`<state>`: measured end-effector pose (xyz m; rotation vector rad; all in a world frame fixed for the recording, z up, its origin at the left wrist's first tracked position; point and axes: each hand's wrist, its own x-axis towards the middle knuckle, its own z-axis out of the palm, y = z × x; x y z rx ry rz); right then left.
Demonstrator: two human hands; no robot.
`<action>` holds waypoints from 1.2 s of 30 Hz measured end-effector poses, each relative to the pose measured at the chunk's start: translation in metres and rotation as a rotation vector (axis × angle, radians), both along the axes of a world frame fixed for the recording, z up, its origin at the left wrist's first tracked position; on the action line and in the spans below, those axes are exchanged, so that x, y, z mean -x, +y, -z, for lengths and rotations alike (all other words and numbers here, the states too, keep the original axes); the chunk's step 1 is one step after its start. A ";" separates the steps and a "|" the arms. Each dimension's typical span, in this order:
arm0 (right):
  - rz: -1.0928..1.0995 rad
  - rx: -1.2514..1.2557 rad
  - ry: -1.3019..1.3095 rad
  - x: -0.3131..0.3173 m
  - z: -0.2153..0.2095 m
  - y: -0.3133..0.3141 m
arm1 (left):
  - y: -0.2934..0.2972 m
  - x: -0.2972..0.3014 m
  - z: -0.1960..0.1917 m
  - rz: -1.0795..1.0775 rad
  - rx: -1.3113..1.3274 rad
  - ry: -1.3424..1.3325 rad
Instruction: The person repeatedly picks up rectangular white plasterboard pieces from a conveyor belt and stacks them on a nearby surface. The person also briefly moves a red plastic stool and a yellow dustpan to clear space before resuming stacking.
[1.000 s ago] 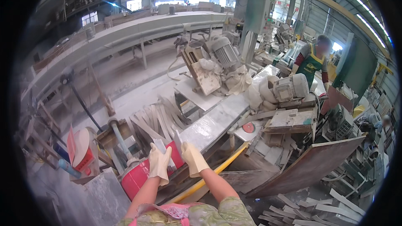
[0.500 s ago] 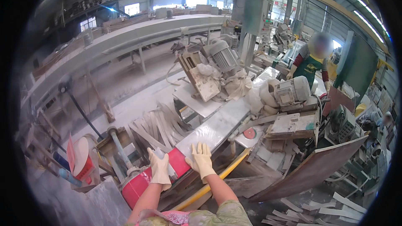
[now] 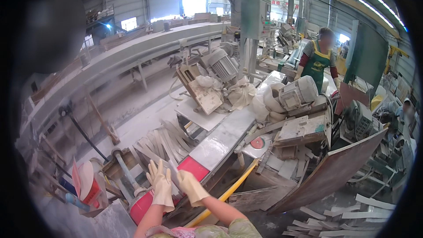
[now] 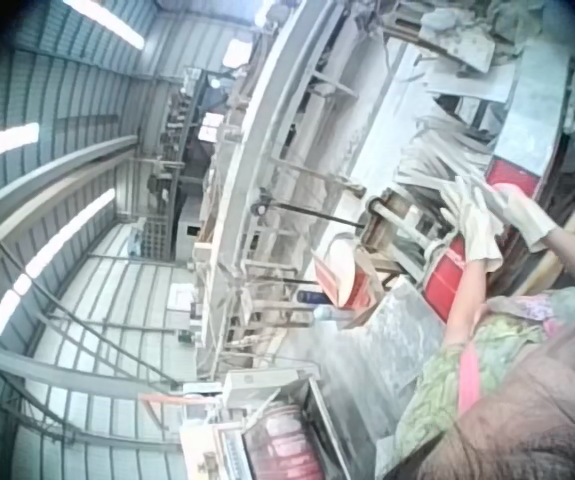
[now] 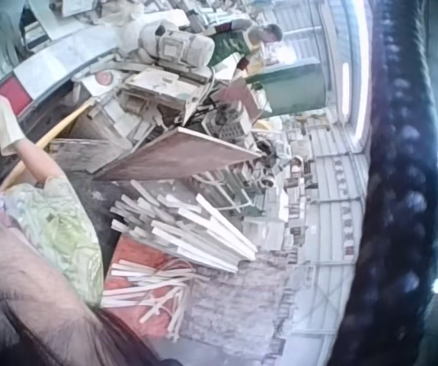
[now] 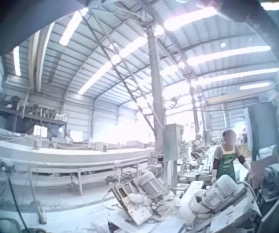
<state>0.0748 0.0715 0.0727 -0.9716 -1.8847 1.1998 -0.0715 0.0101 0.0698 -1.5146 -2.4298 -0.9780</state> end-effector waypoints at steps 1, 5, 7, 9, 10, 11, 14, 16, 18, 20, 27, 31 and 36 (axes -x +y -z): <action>-0.016 -0.071 0.038 0.008 0.014 -0.008 | 0.001 0.005 0.003 0.066 0.000 0.038; -0.173 0.031 0.048 0.006 0.010 -0.001 | -0.004 0.023 0.012 0.225 0.008 0.078; 0.170 -0.532 -0.170 -0.014 0.044 0.047 | 0.007 0.007 0.012 0.264 -0.073 0.020; 0.150 -0.522 -0.675 -0.032 0.031 0.070 | -0.002 0.017 0.007 0.205 -0.051 -0.011; 0.150 -0.537 -0.819 -0.045 0.020 0.078 | -0.005 0.020 0.008 0.175 -0.056 -0.032; 0.251 -0.633 -0.768 -0.064 0.040 0.093 | 0.000 0.015 0.009 0.169 -0.072 -0.064; 0.227 -0.820 -0.813 -0.074 0.058 0.110 | 0.006 0.011 0.011 0.159 -0.101 -0.079; 0.155 -0.919 -0.909 -0.070 0.053 0.113 | 0.003 0.013 0.010 0.164 -0.108 -0.081; -0.029 -0.712 -0.885 -0.062 0.041 0.119 | -0.004 0.016 0.013 0.150 -0.119 -0.058; -0.008 -0.381 -0.760 -0.062 0.017 0.125 | -0.006 0.009 -0.002 0.152 -0.073 -0.054; 0.021 0.096 -0.002 -0.010 -0.008 0.018 | -0.008 0.003 -0.010 0.124 -0.133 0.158; -0.180 0.032 -0.003 0.007 -0.010 0.001 | -0.009 0.010 -0.015 0.261 -0.069 0.262; 0.013 -0.397 -0.327 -0.022 0.010 0.071 | 0.000 0.021 0.001 0.217 -0.001 0.148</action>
